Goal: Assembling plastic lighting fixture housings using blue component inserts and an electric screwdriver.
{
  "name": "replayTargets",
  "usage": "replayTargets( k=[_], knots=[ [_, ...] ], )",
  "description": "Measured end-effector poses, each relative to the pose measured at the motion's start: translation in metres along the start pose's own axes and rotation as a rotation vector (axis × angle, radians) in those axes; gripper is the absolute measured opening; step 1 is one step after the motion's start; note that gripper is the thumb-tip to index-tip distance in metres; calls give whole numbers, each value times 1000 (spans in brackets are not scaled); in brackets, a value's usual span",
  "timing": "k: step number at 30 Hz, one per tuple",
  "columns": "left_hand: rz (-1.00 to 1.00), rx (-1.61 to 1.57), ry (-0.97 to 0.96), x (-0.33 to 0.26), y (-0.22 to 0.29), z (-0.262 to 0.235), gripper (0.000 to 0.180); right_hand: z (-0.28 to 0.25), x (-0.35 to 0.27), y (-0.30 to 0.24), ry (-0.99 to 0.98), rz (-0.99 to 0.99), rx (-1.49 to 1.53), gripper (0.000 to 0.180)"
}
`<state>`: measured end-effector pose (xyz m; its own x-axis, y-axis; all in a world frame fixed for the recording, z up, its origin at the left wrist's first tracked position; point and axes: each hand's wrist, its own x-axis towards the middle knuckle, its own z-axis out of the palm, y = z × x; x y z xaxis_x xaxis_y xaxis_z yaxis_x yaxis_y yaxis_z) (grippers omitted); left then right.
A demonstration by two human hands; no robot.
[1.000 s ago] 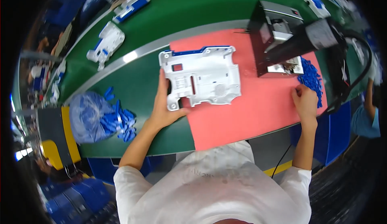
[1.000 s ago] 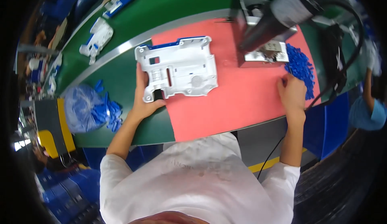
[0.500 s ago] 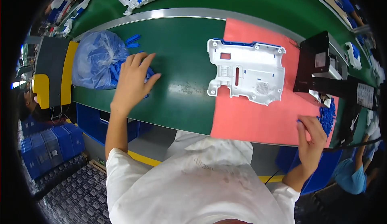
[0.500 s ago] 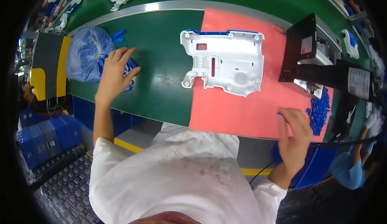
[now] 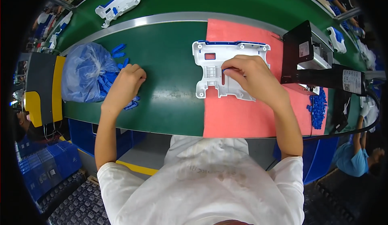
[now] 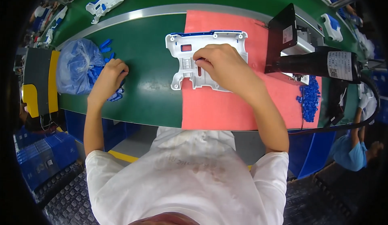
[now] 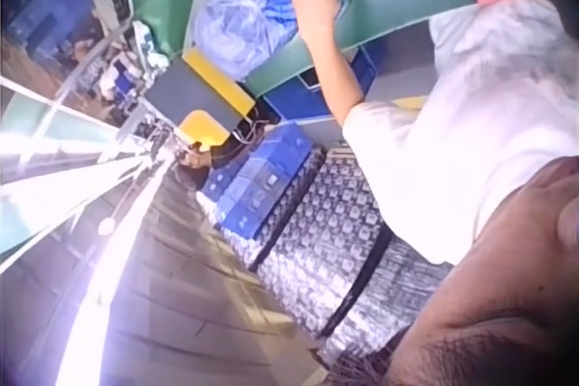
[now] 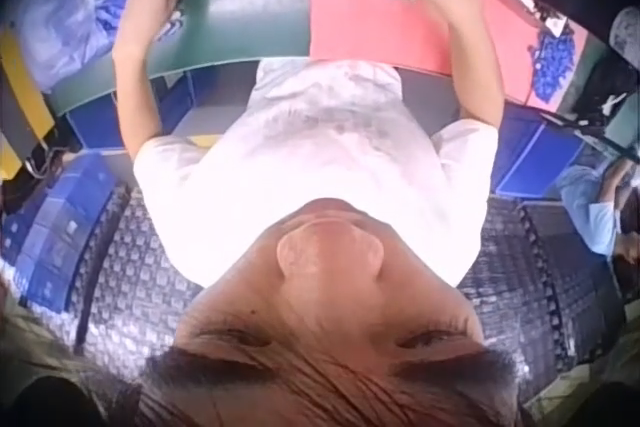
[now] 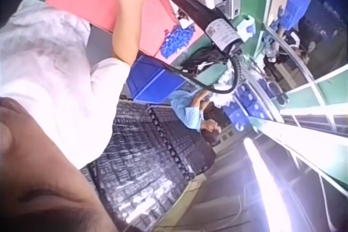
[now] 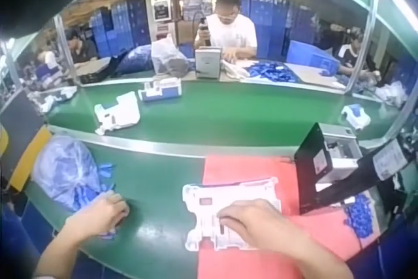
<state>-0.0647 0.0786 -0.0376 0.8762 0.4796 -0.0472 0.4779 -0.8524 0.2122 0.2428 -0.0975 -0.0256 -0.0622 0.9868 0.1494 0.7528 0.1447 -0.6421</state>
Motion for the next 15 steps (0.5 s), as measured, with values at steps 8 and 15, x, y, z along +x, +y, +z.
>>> replayTargets(
  k=[8, 15],
  knots=[
    [-47, 53, 36, -4, -17, -8, 20, 11, 19, 14, -181, -3, -219, 11],
    [15, 49, -64, 11, -26, -16, 18, 6, 34, 10, -271, 114, -239, 9]
  ],
)
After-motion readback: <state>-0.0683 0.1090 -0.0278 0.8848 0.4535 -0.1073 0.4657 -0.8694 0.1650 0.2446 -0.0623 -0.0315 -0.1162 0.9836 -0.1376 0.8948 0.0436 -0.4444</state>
